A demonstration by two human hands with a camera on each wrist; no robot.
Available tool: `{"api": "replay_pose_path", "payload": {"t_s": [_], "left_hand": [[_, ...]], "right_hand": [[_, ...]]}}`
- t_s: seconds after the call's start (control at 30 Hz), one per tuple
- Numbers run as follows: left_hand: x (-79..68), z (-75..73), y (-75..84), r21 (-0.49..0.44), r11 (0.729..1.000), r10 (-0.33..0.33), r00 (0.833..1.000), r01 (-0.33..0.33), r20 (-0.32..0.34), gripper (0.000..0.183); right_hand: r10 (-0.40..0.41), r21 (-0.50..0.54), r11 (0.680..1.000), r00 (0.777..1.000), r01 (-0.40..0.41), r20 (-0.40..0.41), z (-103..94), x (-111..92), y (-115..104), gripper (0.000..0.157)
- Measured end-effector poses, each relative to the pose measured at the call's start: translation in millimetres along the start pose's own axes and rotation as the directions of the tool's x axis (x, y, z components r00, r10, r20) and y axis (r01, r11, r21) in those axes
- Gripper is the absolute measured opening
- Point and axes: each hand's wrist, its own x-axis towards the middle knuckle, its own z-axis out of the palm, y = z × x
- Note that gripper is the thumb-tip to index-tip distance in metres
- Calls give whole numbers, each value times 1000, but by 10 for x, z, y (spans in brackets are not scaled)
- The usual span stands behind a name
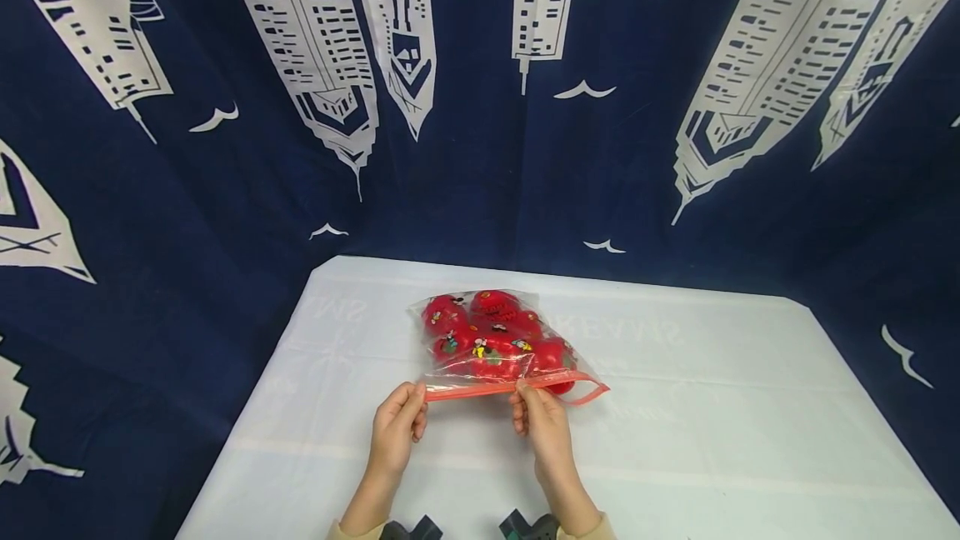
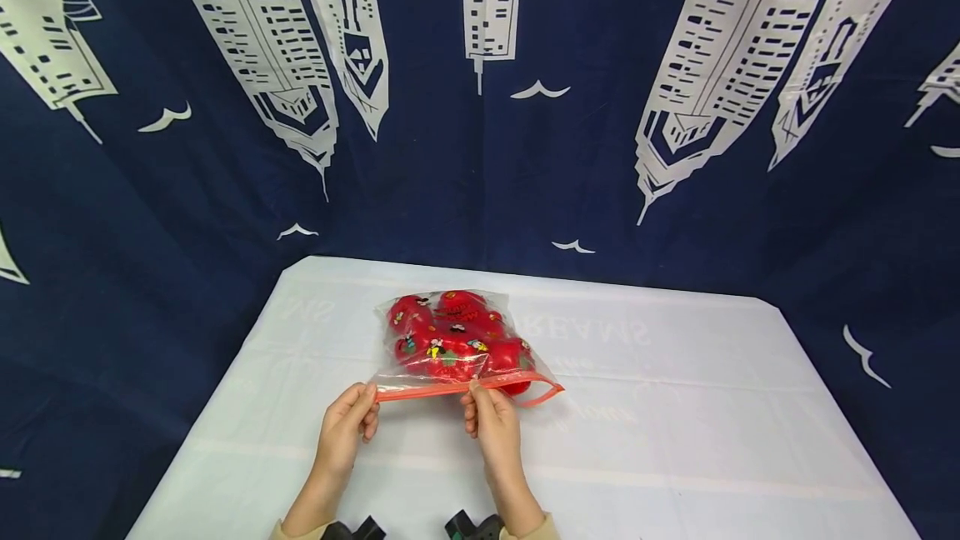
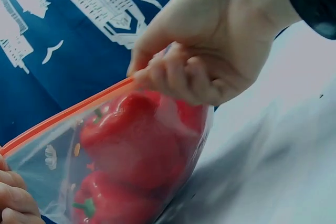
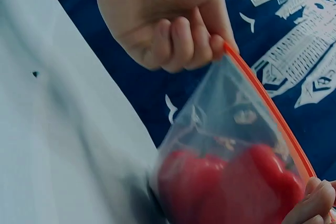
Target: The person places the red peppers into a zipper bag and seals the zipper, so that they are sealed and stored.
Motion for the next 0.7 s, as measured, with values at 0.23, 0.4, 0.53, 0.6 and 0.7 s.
{"api": "replay_pose_path", "payload": {"t_s": [0.23,0.4,0.53,0.6,0.7], "left_hand": [[15,-77,-4,-14,1000,-2,999,1,-54,33],[19,-143,9,-6,1000,-22,991,22,-134,34],[27,-199,24,10,999,-46,985,49,-169,34],[29,-221,26,7,999,-51,983,53,-175,34],[31,-246,23,-2,999,-52,982,52,-182,35]], "right_hand": [[33,-25,999,998,-34,-57,-127,14,-4,30],[32,-47,998,992,-38,-119,-227,21,-20,31],[10,-65,998,988,-20,-156,-344,48,-9,34],[-15,-63,998,985,4,-172,-405,66,17,34],[-44,-59,998,982,34,-184,-498,94,78,35]]}}
